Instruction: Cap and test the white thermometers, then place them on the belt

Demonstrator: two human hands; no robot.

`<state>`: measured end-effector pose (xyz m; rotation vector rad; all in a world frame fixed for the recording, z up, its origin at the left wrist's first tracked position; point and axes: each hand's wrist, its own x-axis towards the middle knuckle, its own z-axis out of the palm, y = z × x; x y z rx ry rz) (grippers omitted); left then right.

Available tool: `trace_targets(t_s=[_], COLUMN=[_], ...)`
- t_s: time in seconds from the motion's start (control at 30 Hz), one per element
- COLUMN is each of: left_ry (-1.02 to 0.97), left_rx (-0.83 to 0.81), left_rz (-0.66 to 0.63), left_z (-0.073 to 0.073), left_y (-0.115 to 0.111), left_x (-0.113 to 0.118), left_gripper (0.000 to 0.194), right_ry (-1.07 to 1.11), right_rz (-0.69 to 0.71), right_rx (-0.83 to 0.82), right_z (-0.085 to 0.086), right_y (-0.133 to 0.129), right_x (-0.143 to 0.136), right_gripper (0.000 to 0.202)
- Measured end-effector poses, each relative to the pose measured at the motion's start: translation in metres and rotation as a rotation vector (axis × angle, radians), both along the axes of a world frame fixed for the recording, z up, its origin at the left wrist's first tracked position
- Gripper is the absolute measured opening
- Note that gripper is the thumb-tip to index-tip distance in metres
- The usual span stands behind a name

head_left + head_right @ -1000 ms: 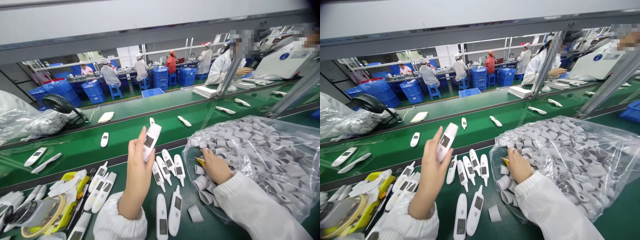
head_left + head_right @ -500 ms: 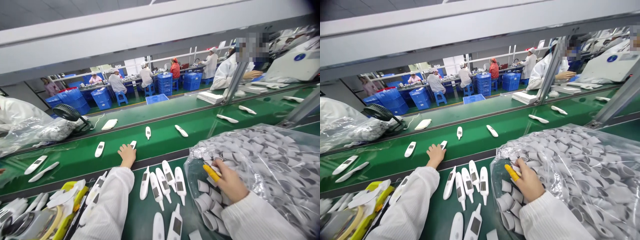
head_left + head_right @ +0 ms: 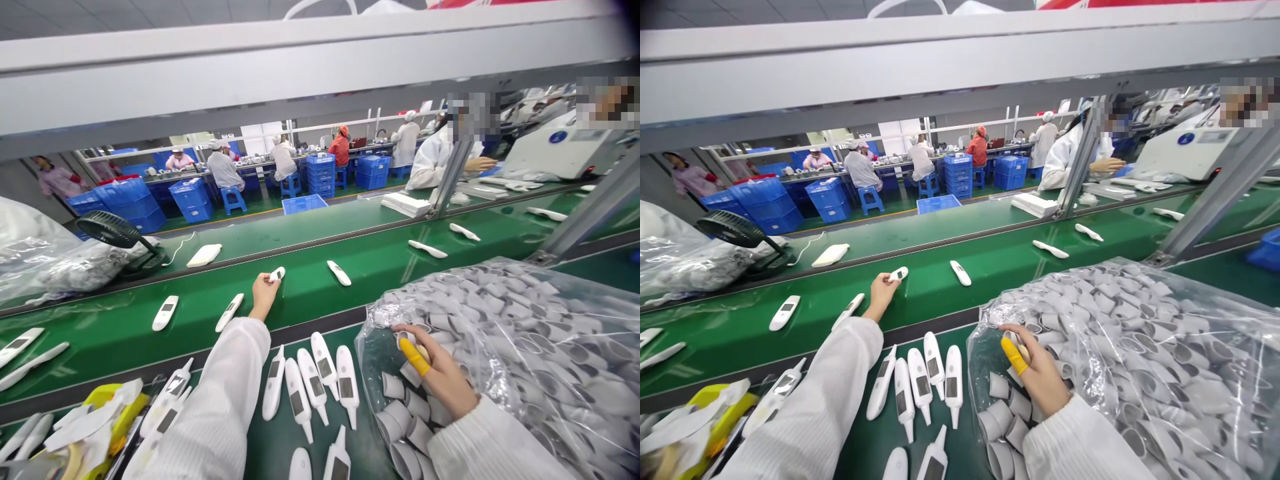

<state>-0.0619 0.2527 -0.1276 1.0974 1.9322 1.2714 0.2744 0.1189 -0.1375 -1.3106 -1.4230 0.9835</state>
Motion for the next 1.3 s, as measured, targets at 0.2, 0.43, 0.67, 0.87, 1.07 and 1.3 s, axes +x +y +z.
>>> trace_targets(t_s=[0.2, 0.43, 0.67, 0.87, 1.07, 1.3], left_ry=[-0.441, -0.686, -0.677, -0.535, -0.165, -0.075], left_rx=[0.397, 0.537, 0.374, 0.288, 0.312, 0.342], left_rz=[-0.06, -0.302, -0.777, -0.709, -0.598, -0.562], left_z=[0.038, 0.103, 0.131, 0.127, 0.116, 0.113], left_y=[-0.07, -0.173, -0.244, -0.256, -0.244, -0.245], left_x=[0.007, 0.047, 0.06, 0.063, 0.072, 0.073], left_gripper=[0.035, 0.049, 0.031, 0.059, 0.077, 0.071], right_ry=[0.33, 0.513, 0.721, 0.688, 0.493, 0.433], right_rz=[0.087, 0.353, 0.378, 0.31, 0.389, 0.411], right_rx=[-0.236, -0.176, 0.091, 0.243, 0.371, 0.476], right_z=[0.03, 0.109, 0.146, 0.14, 0.136, 0.133], right_y=[-0.018, -0.036, -0.049, -0.047, -0.047, -0.047], right_x=[-0.032, -0.08, -0.104, -0.114, -0.113, -0.115], right_gripper=[0.057, 0.052, 0.039, 0.032, 0.029, 0.024])
